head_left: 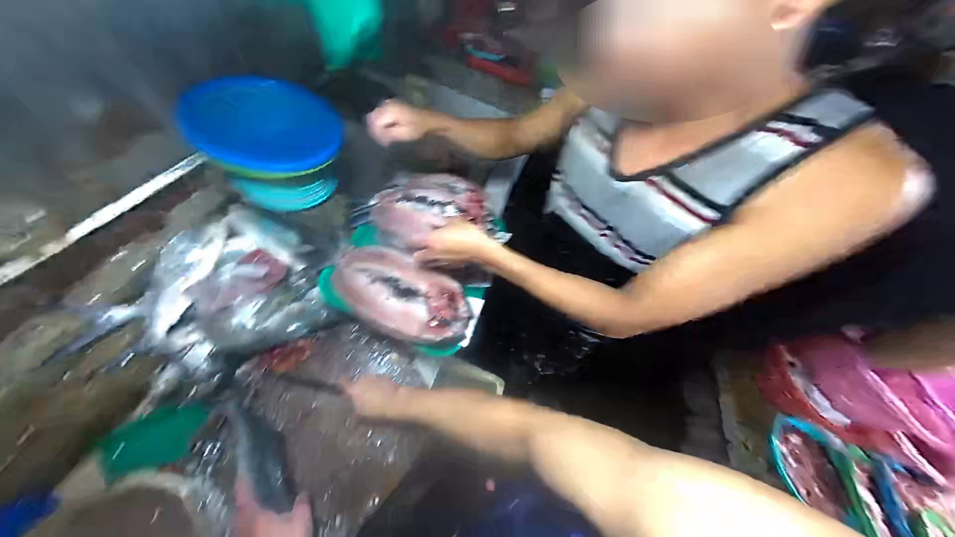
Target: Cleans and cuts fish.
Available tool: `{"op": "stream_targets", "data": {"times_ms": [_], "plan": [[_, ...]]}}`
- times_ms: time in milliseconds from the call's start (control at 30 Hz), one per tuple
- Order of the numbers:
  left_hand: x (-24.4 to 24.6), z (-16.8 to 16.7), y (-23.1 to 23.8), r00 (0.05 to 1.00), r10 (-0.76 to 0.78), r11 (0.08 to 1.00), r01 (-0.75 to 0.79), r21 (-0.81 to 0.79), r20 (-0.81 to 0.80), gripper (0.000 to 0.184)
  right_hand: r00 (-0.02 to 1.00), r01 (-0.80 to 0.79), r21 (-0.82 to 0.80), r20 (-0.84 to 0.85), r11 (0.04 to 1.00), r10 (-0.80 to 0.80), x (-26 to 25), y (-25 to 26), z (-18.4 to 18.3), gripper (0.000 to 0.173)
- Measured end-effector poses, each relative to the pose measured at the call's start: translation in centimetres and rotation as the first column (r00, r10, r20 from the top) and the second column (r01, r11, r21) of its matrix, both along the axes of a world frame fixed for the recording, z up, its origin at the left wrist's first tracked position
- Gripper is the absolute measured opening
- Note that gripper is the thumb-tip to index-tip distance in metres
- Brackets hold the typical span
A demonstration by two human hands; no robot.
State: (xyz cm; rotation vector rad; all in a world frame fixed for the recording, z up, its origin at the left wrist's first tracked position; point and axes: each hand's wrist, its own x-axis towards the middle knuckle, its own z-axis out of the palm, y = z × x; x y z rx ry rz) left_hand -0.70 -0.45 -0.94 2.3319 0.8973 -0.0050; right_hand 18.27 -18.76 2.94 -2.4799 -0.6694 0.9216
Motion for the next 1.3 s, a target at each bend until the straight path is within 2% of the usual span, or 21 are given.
{"op": "stream_targets", "data": {"times_ms": [67, 167, 333, 433, 567, 667, 767, 867, 933, 1033, 1100, 1167, 1300], "plan": [[-1.3, 0.0, -0.2, 0.999, -0.027, 0.997, 0.025, 0.071, 0.038, 0.099, 0.995, -0.093, -0.066, 0.031, 0.993, 0.095, 1.3, 0.7, 2.3, 0.040], [-2.5, -1.0, 0.3, 0.993, -0.103, 0.975, 0.111, 0.192, -0.051, 0.099, 0.935, -0.283, -0.170, 0.171, 0.944, 0.311, 3.6, 2.7, 3.1, 0.035], [-1.9, -2.3, 1.5, 0.979, -0.174, 0.973, 0.187, 0.135, -0.108, 0.101, 0.785, -0.488, -0.326, 0.241, 0.810, 0.570, 6.7, 6.3, 2.3, 0.038], [-1.7, -2.5, 1.9, 0.980, -0.171, 0.972, 0.184, 0.145, -0.098, 0.099, 0.692, -0.575, -0.349, 0.277, 0.740, 0.667, 8.5, 8.1, 2.1, 0.038], [-1.7, -2.5, 1.5, 0.983, -0.159, 0.973, 0.172, 0.153, -0.095, 0.099, 0.557, -0.669, -0.413, 0.274, 0.619, 0.784, 10.5, 9.0, 3.8, 0.039], [-1.5, -2.7, 1.7, 0.983, -0.157, 0.973, 0.170, 0.155, -0.091, 0.100, 0.507, -0.682, -0.452, 0.274, 0.575, 0.817, 11.4, 9.0, 3.7, 0.033], [-1.4, -3.0, 2.0, 0.987, -0.150, 0.979, 0.157, 0.126, -0.065, 0.098, 0.540, -0.651, -0.494, 0.233, 0.577, 0.809, 11.1, 9.4, 3.8, 0.032], [-0.5, -3.4, 2.7, 0.988, -0.144, 0.985, 0.148, 0.083, -0.053, 0.073, 0.621, -0.601, -0.484, 0.218, 0.636, 0.753, 10.0, 10.6, 3.4, 0.032], [0.1, -3.6, 2.8, 0.988, -0.148, 0.984, 0.152, 0.097, -0.046, 0.066, 0.709, -0.568, -0.432, 0.175, 0.700, 0.683, 9.4, 10.6, 1.8, 0.043], [0.4, -3.4, 2.7, 0.987, -0.152, 0.980, 0.157, 0.125, -0.050, 0.064, 0.848, -0.513, -0.230, 0.013, 0.827, 0.530, 8.5, 9.2, -1.2, 0.052], [0.4, -3.0, 2.8, 0.985, -0.159, 0.979, 0.166, 0.122, -0.060, 0.063, 0.877, -0.480, -0.134, -0.111, 0.867, 0.468, 7.8, 8.5, -2.2, 0.050], [0.2, -2.6, 2.6, 0.983, -0.175, 0.976, 0.180, 0.121, -0.053, 0.062, 0.889, -0.433, -0.105, -0.212, 0.895, 0.405, 6.7, 7.8, -2.3, 0.048], [0.3, -3.0, 2.7, 0.982, -0.183, 0.972, 0.189, 0.139, -0.050, 0.063, 0.892, -0.385, -0.087, -0.293, 0.919, 0.346, 6.4, 7.6, -2.1, 0.046]]}}
